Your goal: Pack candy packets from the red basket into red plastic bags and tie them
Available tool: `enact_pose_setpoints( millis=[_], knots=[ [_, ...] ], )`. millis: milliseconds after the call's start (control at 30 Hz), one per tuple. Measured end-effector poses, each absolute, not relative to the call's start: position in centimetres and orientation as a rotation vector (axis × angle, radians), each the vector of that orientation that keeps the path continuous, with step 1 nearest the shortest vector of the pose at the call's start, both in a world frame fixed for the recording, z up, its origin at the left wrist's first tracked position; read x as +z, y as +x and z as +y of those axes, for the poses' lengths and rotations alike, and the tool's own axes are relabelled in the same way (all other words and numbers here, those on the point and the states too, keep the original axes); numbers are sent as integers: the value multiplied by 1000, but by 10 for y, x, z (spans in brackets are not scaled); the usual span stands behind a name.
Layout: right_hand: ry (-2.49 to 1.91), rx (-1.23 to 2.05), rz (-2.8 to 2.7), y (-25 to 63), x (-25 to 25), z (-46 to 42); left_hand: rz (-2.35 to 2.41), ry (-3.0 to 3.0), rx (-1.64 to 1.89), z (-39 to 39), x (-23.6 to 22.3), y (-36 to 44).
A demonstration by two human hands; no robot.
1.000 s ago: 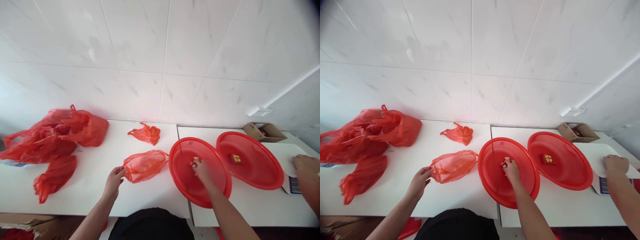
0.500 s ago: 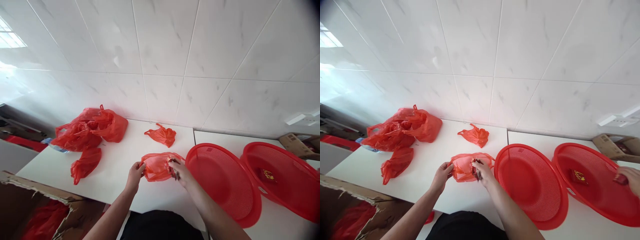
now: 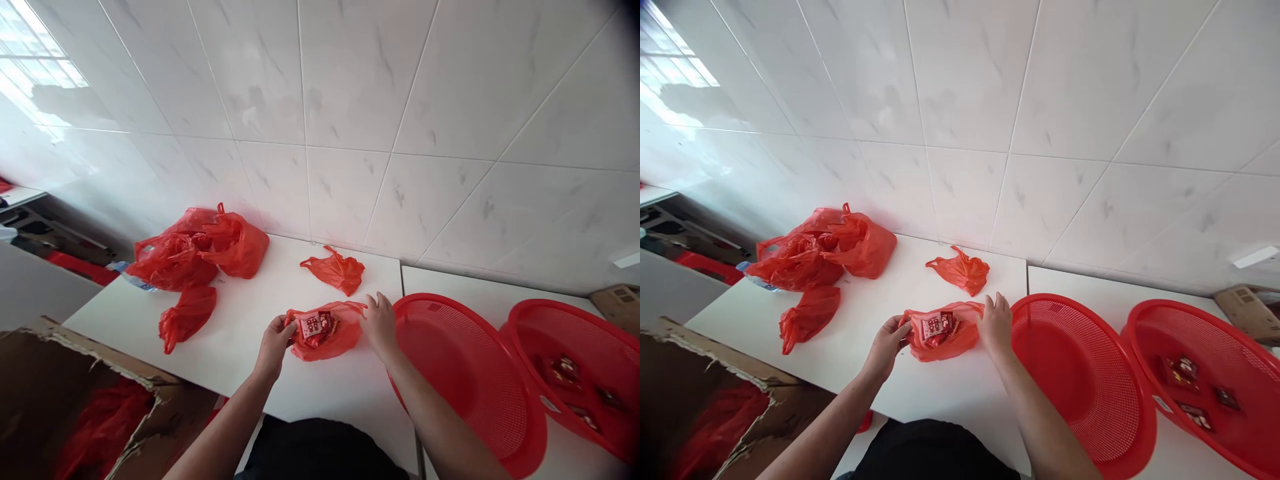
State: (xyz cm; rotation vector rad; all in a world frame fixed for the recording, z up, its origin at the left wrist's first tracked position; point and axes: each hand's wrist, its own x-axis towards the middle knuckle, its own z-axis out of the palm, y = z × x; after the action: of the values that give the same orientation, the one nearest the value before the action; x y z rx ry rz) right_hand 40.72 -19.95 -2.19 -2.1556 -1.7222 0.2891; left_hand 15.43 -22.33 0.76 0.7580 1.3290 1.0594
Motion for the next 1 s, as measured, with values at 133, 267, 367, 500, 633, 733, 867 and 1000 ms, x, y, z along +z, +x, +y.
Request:
enact_pose_setpoints(
  millis=[133,267,367,500,633,733,867,1000],
  knots=[
    [-2297,278,-1972,427,-23,-192,1368,792,1062,-216,11,150],
    [-2257,429,-2019,435,-4,-185,1346,808,1080,-208,25,151],
    [-2173,551,-1803,438,23,-184,1290,842,1151,-205,46,153],
    [-1711,1144,-1161,439,58,-192,1265,988,1209,-205,73,154],
    [-1472,1398,-965,437,70,-203,1410,1178,1128,-208,83,150],
    [-1369,1358,-975,433,67,-208,1484,1332,1111,-211,84,148],
    [-1223,1292,-911,415,61,-214,1476,1654,1118,-217,89,154],
    [-1082,1357,-906,385,62,-229,1356,1822,1008,-226,97,169]
  ],
)
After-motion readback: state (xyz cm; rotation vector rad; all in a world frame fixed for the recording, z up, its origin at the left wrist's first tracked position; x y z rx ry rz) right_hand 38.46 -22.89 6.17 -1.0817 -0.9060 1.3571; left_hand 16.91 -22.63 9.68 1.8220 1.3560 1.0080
